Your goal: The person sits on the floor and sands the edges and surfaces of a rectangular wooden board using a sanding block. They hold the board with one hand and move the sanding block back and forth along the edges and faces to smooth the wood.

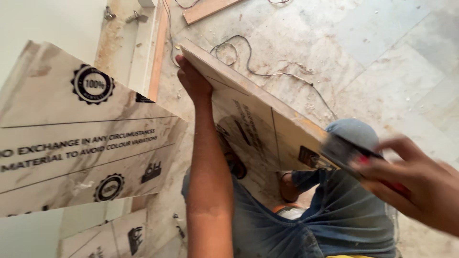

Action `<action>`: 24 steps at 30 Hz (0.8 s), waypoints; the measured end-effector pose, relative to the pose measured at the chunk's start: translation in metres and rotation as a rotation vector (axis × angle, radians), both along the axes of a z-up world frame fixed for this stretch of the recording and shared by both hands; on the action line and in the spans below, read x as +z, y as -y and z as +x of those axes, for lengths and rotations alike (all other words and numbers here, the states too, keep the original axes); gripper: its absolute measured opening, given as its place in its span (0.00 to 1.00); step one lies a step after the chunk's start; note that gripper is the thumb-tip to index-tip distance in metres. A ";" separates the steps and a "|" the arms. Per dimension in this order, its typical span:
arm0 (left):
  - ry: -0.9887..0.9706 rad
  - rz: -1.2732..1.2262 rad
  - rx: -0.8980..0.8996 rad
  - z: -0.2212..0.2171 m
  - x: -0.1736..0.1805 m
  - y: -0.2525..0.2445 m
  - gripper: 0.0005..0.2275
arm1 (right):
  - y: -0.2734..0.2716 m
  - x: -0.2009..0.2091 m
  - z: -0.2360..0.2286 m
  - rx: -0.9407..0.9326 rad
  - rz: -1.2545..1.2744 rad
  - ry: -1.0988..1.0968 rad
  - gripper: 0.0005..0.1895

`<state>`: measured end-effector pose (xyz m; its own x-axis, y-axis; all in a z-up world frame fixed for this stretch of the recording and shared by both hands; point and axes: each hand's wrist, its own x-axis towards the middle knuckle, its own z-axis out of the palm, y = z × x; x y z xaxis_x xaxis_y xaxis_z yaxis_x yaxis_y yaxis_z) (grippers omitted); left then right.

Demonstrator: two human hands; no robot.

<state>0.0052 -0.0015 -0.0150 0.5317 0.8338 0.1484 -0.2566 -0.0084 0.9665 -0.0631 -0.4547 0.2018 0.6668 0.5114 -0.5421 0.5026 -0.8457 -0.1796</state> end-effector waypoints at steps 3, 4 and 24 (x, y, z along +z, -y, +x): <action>-0.026 0.061 0.003 0.002 0.007 0.001 0.37 | -0.093 0.011 0.033 0.123 0.068 -0.017 0.19; -0.040 0.051 -0.003 0.001 0.010 -0.003 0.37 | -0.128 0.017 0.045 0.185 0.188 0.003 0.17; -0.025 0.067 0.012 -0.006 0.003 0.000 0.35 | -0.092 0.003 0.041 0.230 0.279 0.059 0.18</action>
